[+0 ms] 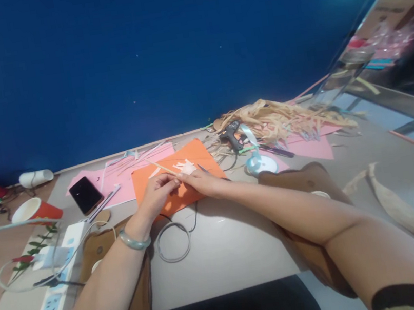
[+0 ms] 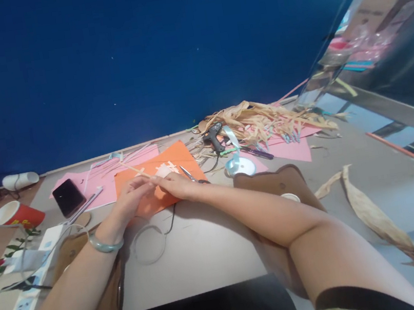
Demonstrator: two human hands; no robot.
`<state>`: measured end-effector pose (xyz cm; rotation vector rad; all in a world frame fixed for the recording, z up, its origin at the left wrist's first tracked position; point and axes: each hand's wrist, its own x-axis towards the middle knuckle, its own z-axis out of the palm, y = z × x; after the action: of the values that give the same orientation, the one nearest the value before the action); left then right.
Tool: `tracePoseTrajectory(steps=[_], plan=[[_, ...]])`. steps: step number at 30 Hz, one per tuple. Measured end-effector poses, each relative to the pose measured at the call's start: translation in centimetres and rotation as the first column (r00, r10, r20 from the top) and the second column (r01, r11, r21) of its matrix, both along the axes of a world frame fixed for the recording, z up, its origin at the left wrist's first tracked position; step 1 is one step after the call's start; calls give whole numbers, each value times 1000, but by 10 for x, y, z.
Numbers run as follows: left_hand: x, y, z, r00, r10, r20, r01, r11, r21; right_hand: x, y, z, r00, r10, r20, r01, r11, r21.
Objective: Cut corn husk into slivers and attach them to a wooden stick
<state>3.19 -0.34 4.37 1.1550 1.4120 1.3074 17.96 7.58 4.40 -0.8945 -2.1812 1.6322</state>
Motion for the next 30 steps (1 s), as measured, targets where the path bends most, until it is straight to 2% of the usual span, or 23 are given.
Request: tracePoseTrajectory(steps=[2, 4, 7, 10, 13, 15, 16, 18, 20, 22, 25, 30], plan=[[0, 0, 2, 1000, -12, -5, 12, 1000, -7, 0, 1, 0, 999, 1, -43, -3, 998, -62], [-2, 1, 5, 999, -37, -23, 37, 999, -1, 0, 2, 2, 996, 5, -91, -23, 980, -197], [-6, 1, 12, 999, -39, -29, 39, 999, 16, 1, 7, 10, 986, -4, -168, -68, 905, -420], [-14, 2, 15, 996, 57, 63, -59, 998, 24, 4, 17, 18, 958, -57, -281, -102, 849, -518], [-23, 6, 11, 964, 199, 177, -206, 978, 21, 6, 27, 22, 926, -165, -340, -33, 861, -508], [-30, 10, 5, 938, 287, 194, -299, 953, 39, 6, 32, 20, 921, -228, -317, 80, 904, -419], [-34, 12, 1, 926, 335, 177, -347, 937, 46, 6, 34, 19, 925, -248, -289, 147, 933, -329], [-39, 15, -5, 898, 429, 95, -435, 898, 58, 6, 36, 15, 946, -251, -205, 246, 968, -52], [-42, 18, -10, 874, 487, 6, -487, 873, 35, 7, 39, 10, 971, -228, -78, 240, 933, 266], [-42, 20, -12, 865, 496, -80, -499, 866, -26, 9, 42, 6, 970, -233, 71, 169, 852, 496], [-37, 21, -13, 875, 436, -211, -466, 877, -117, 10, 48, 1, 929, -287, 235, 76, 767, 637], [-32, 22, -15, 843, 335, -420, -438, 882, -176, 9, 56, -6, 878, -330, 347, 17, 746, 666]])
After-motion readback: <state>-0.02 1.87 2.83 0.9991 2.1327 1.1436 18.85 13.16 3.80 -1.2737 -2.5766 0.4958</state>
